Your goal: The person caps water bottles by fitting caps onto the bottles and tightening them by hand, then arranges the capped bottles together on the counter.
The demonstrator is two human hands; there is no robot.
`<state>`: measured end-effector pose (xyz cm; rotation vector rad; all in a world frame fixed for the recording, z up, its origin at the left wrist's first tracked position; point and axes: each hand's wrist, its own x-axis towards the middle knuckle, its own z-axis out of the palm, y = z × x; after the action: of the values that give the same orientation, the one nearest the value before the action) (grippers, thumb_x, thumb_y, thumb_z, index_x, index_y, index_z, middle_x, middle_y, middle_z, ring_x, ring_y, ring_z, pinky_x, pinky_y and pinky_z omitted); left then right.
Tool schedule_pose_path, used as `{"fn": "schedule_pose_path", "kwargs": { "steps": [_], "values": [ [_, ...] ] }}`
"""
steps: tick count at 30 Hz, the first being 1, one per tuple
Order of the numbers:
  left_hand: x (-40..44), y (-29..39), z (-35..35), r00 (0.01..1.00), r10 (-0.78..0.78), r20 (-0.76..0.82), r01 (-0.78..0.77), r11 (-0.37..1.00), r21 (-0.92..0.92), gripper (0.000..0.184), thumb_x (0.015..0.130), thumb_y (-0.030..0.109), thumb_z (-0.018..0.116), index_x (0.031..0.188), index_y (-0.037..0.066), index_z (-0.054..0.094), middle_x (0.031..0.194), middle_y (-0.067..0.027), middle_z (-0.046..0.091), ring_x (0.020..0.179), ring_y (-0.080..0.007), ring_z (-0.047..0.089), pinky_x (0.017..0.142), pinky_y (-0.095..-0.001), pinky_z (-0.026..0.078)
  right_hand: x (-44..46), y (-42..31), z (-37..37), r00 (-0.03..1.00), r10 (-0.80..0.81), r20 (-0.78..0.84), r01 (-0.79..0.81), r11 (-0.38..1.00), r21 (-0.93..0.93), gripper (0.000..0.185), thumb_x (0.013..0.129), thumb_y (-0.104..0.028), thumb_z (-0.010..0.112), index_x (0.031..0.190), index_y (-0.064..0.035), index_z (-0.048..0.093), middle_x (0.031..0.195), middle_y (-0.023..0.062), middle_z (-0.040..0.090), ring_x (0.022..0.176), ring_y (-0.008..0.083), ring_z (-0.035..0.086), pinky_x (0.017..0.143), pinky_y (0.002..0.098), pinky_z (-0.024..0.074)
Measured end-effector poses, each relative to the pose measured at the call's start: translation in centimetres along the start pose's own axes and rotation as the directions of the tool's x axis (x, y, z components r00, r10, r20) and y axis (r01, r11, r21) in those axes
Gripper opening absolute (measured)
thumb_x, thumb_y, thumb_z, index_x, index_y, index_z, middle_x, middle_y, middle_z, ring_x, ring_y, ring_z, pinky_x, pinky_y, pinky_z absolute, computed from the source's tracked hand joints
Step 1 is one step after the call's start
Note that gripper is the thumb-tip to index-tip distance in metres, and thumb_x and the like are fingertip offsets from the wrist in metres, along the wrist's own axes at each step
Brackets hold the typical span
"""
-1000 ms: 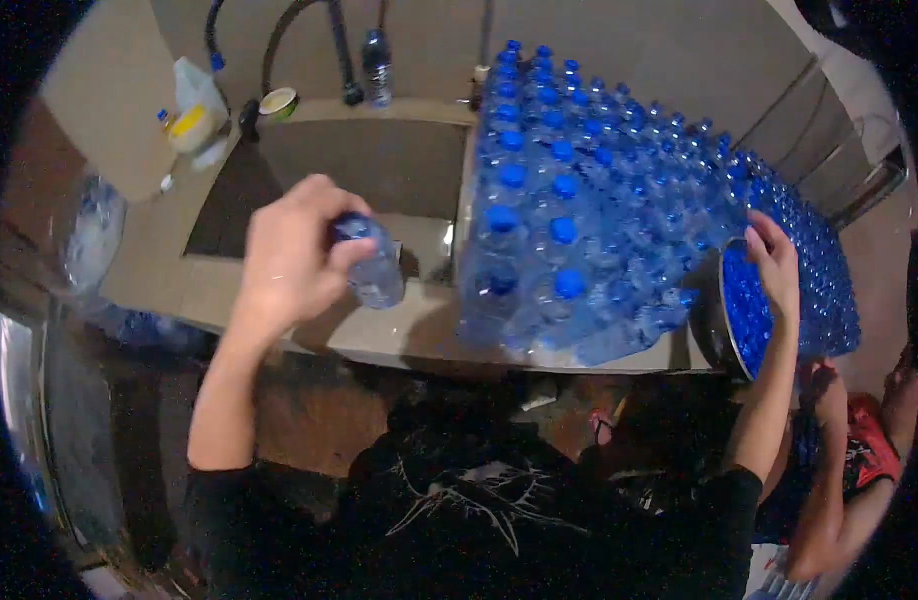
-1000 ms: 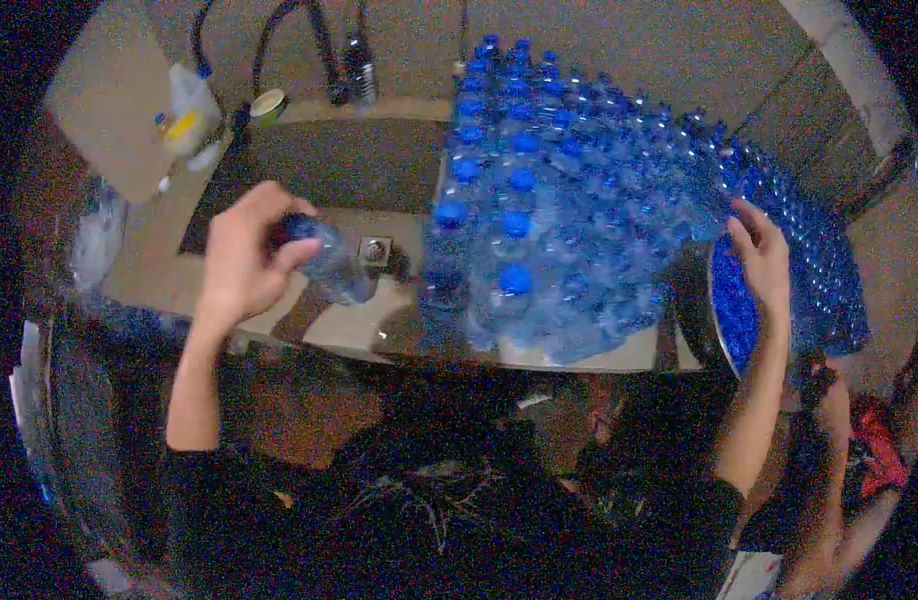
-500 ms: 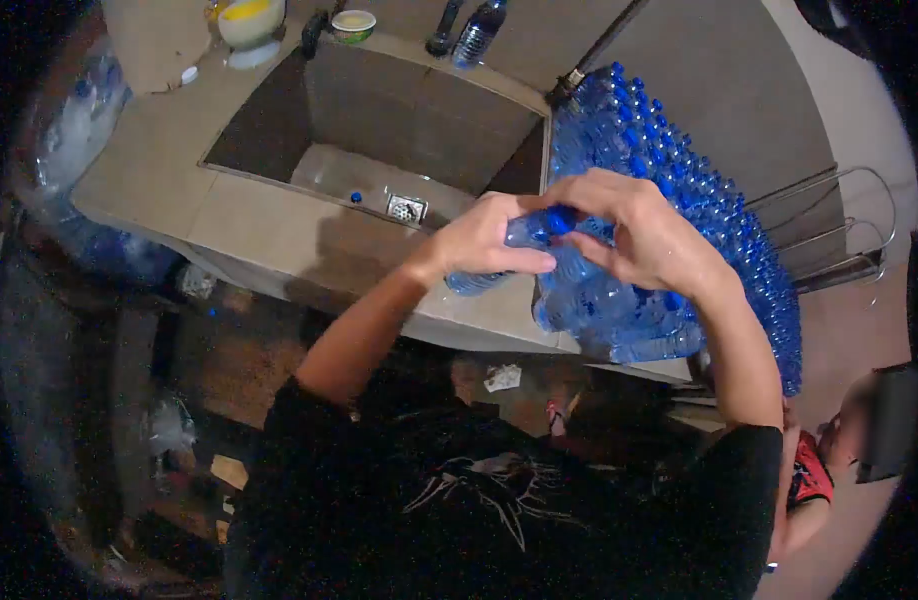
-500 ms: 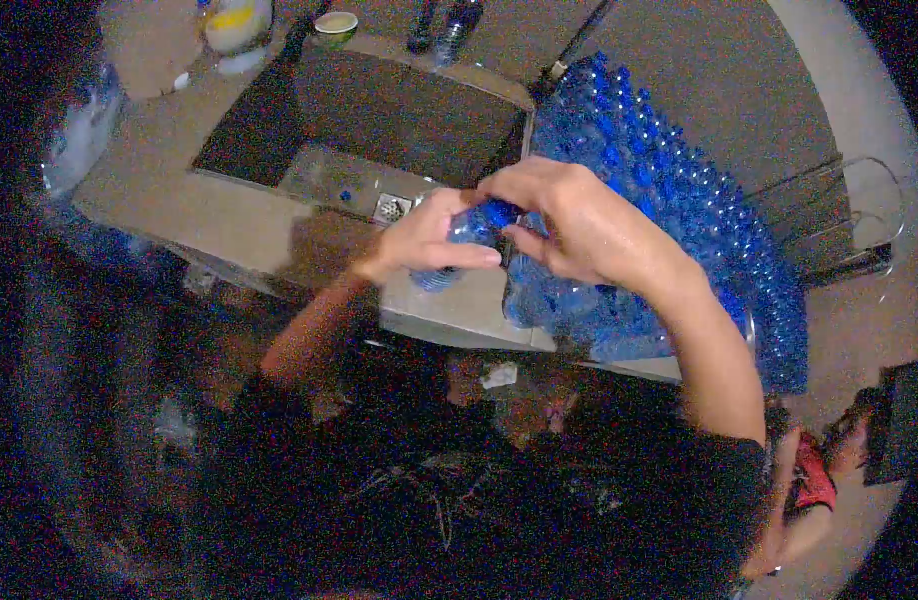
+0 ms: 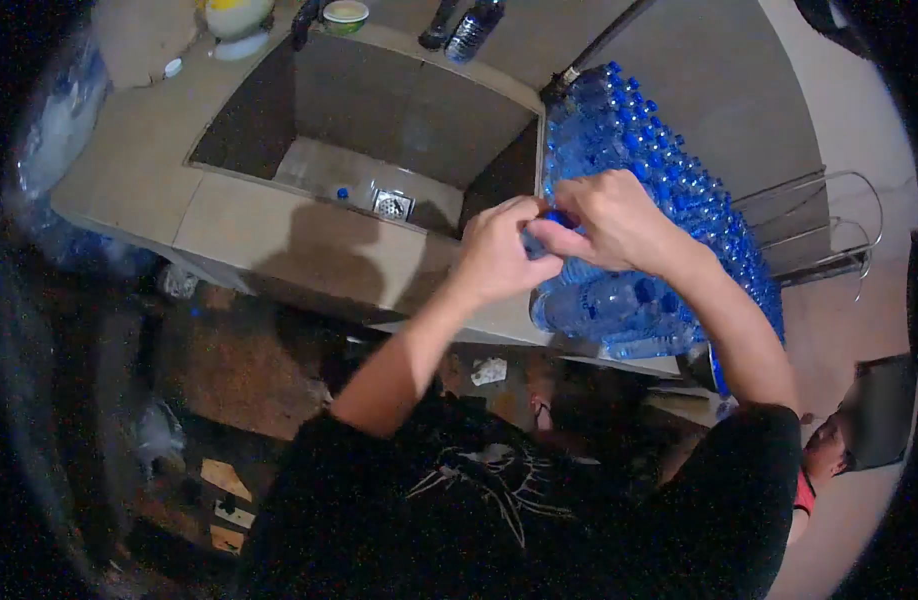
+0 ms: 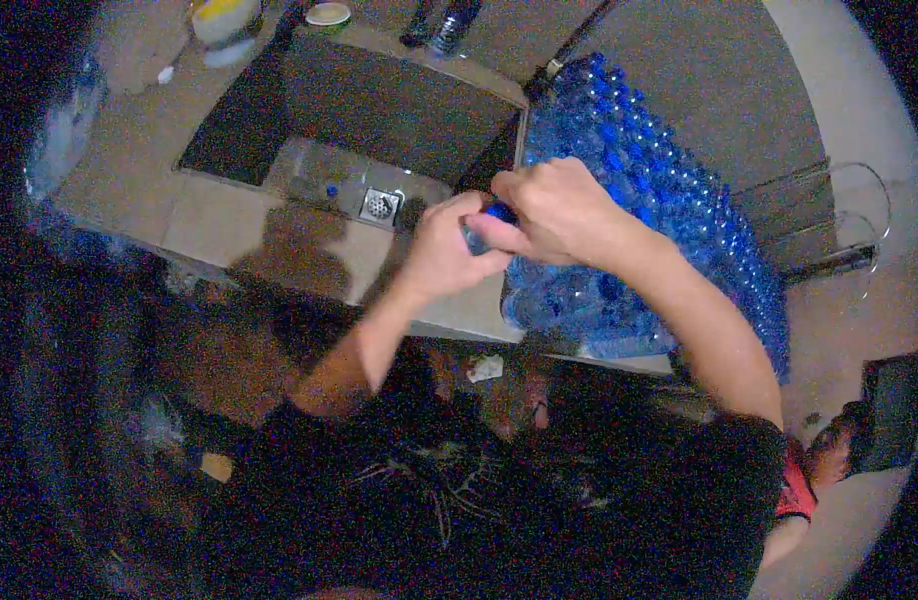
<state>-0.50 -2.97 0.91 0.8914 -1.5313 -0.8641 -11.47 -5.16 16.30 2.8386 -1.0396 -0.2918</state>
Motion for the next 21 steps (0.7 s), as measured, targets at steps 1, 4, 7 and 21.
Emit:
{"fn": "schedule_pose_path", "kwargs": {
  "steps": [1,4,7,21],
  "values": [
    [-0.9,1.0,0.9,0.986,-0.062,-0.155,0.083,0.987,0.136,0.062,0.066,0.031,0.084,0.116,0.005,0.058,0.108,-0.0144,0.066,0.093,-0.0289,0.066,0.079,-0.0398,0.052,0.1,0.2,1.6,0.997,0.038,-0.061,-0.041,0.998,-0.052,0.051,0.087,-0.050,0.056,0.073,-0.0024,0.067,0.060,0.0212,0.062,0.058,0.0400,0.064,0.053,0.0476,0.0516],
    [-1.2,1.6,0.4,0.969,0.120,-0.214,-0.107,0.991,0.075,0.079,0.061,0.035,0.088,0.125,0.006,0.051,0.117,-0.0177,0.061,0.101,-0.0349,0.064,0.086,-0.0420,0.051,-0.6,-0.2,2.5,0.977,0.179,-0.113,-0.186,0.981,-0.050,0.049,0.087,-0.048,0.056,0.070,-0.0037,0.068,0.060,0.0210,0.063,0.058,0.0378,0.065,0.053,0.0472,0.0524],
    [3.9,-3.5,-3.0,0.875,0.196,0.443,0.036,0.886,-0.463,0.085,0.056,0.022,0.091,0.129,0.005,0.050,0.119,-0.0097,0.061,0.108,-0.0204,0.060,0.093,-0.0352,0.048,-0.6,0.5,2.4,0.976,0.068,-0.208,-0.070,0.998,-0.002,0.045,0.088,-0.046,0.056,0.072,-0.0059,0.069,0.066,0.0177,0.066,0.062,0.0337,0.067,0.053,0.0445,0.0524],
    [5.0,-3.7,-1.5,0.783,0.057,0.619,0.229,0.899,-0.372,0.066,0.050,0.014,0.091,0.109,0.003,0.062,0.101,-0.0069,0.069,0.094,-0.0185,0.064,0.087,-0.0361,0.049,-0.9,-1.1,3.9,0.895,0.256,-0.365,-0.279,0.960,-0.009,0.041,0.090,-0.033,0.052,0.062,-0.0058,0.065,0.062,0.0166,0.066,0.054,0.0335,0.065,0.050,0.0441,0.0524]
  ]
}}
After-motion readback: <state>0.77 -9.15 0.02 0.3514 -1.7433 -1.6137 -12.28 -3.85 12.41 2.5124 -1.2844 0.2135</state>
